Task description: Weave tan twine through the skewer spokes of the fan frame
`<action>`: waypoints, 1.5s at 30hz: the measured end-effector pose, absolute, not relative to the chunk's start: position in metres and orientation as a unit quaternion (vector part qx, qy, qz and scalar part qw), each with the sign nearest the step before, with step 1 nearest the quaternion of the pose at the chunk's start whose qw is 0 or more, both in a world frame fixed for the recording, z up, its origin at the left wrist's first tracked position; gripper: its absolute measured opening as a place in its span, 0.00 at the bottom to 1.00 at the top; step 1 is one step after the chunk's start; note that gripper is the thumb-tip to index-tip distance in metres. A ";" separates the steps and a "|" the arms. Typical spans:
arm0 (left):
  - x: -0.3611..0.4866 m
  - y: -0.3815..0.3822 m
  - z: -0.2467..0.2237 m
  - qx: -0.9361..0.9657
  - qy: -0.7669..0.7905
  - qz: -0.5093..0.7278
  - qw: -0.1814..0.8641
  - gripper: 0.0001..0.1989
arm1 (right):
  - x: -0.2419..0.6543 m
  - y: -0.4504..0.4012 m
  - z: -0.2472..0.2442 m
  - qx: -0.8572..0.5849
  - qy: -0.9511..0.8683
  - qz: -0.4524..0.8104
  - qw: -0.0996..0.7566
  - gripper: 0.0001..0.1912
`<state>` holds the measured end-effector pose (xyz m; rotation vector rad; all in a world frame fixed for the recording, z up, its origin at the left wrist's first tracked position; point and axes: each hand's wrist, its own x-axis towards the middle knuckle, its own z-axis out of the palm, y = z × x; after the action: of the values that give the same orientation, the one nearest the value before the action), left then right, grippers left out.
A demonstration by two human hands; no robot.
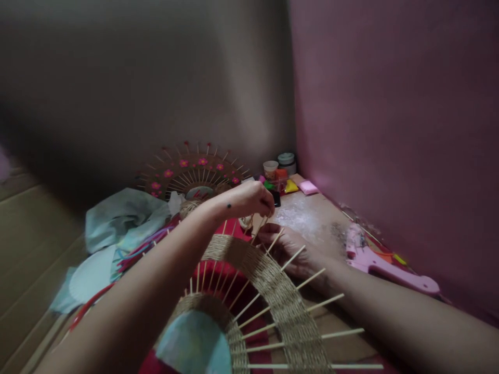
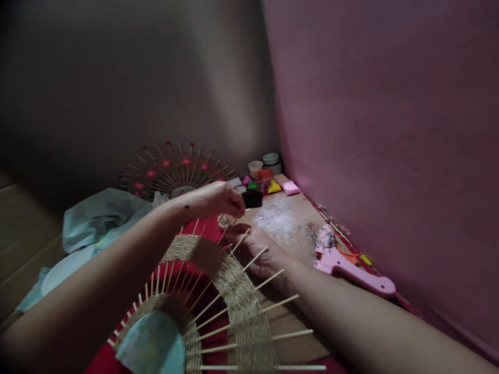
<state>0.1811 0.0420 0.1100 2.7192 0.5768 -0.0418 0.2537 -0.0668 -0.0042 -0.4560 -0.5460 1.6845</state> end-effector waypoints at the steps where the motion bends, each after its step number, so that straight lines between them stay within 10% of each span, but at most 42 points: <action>1: 0.179 0.044 0.111 0.961 0.212 -0.014 0.176 0.07 | 0.254 -0.066 -0.004 -0.206 -0.235 0.732 0.606 0.05; 45: 0.084 0.009 0.092 0.908 0.326 0.210 0.157 0.09 | 0.262 -0.068 -0.005 -0.248 -0.266 0.750 0.553 0.07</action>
<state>0.0839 0.0086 0.0922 2.5995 0.9342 0.6016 0.2625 -0.0679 -0.0048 -0.5873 -0.6284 1.7725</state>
